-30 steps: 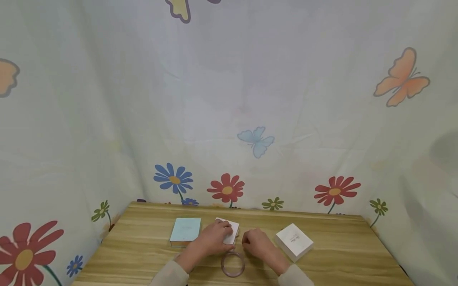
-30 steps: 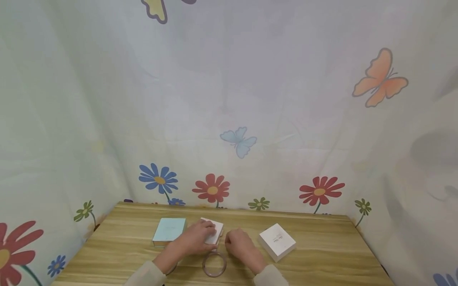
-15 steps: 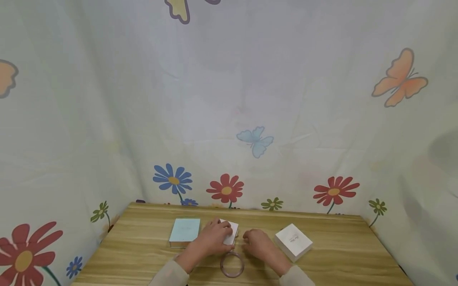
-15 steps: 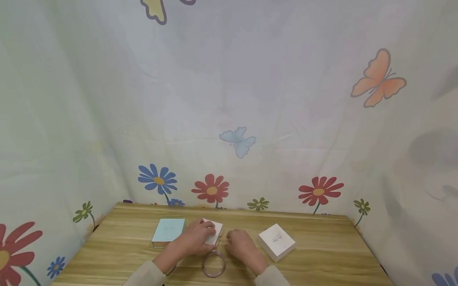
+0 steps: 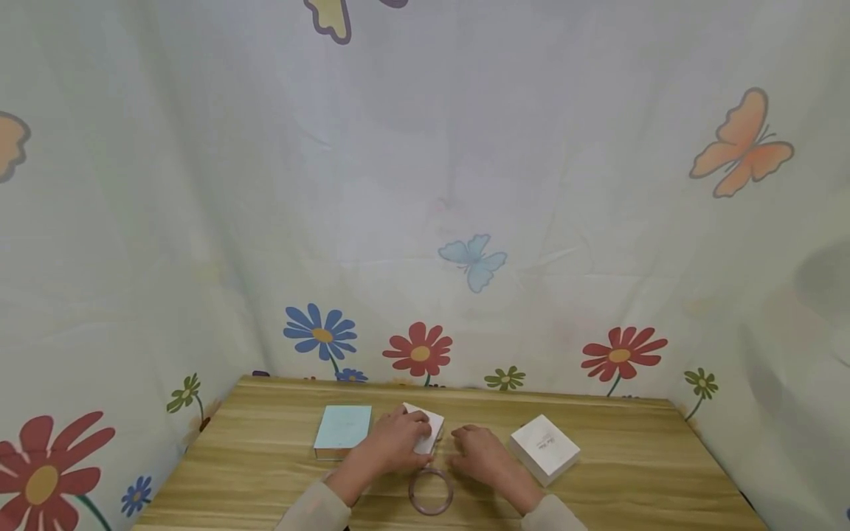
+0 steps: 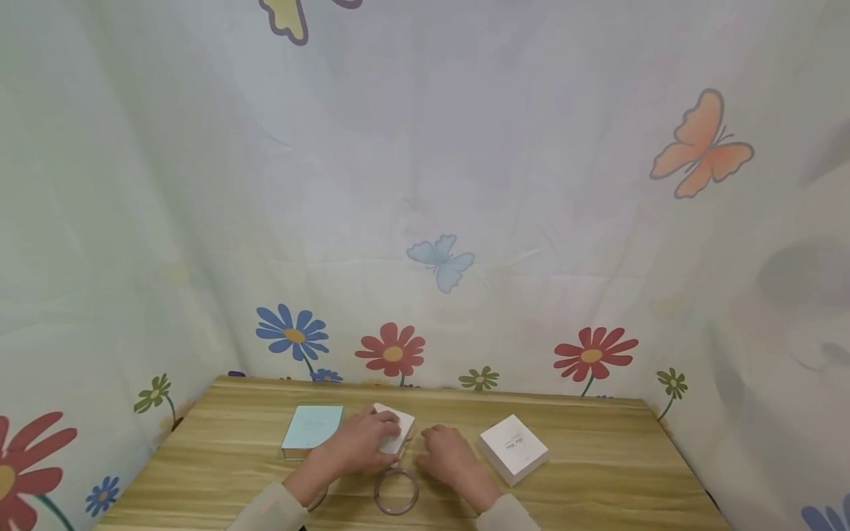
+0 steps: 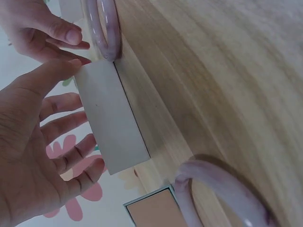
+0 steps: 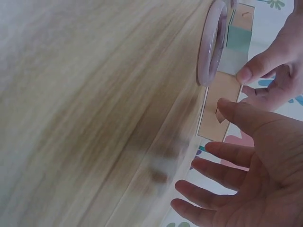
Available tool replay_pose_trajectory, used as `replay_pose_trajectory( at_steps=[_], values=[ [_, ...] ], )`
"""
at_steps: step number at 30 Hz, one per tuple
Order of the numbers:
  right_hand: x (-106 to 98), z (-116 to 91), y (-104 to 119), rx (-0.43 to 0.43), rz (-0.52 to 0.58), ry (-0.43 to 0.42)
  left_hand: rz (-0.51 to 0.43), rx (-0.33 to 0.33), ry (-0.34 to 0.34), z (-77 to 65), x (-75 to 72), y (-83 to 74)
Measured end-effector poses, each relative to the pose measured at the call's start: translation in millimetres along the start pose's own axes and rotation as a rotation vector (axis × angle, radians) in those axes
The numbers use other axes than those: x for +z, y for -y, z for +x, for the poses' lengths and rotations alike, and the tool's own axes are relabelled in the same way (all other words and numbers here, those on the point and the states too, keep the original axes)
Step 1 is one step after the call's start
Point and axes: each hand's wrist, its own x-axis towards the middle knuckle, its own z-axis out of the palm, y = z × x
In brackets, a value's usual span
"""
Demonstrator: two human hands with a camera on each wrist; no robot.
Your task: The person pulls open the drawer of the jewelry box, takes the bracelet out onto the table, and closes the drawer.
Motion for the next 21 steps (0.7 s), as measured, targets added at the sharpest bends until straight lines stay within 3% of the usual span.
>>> replay_pose_trajectory(
  at_steps=[10, 21],
  values=[
    [2.8, -0.6, -2.7, -0.007, 0.001, 0.012, 0.020, 0.019, 0.015, -1.8, -1.0, 4.5],
    [-1.0, -2.2, -4.8, 0.026, 0.017, 0.000, 0.037, -0.001, 0.011, -3.2, -4.9, -2.2]
  ],
)
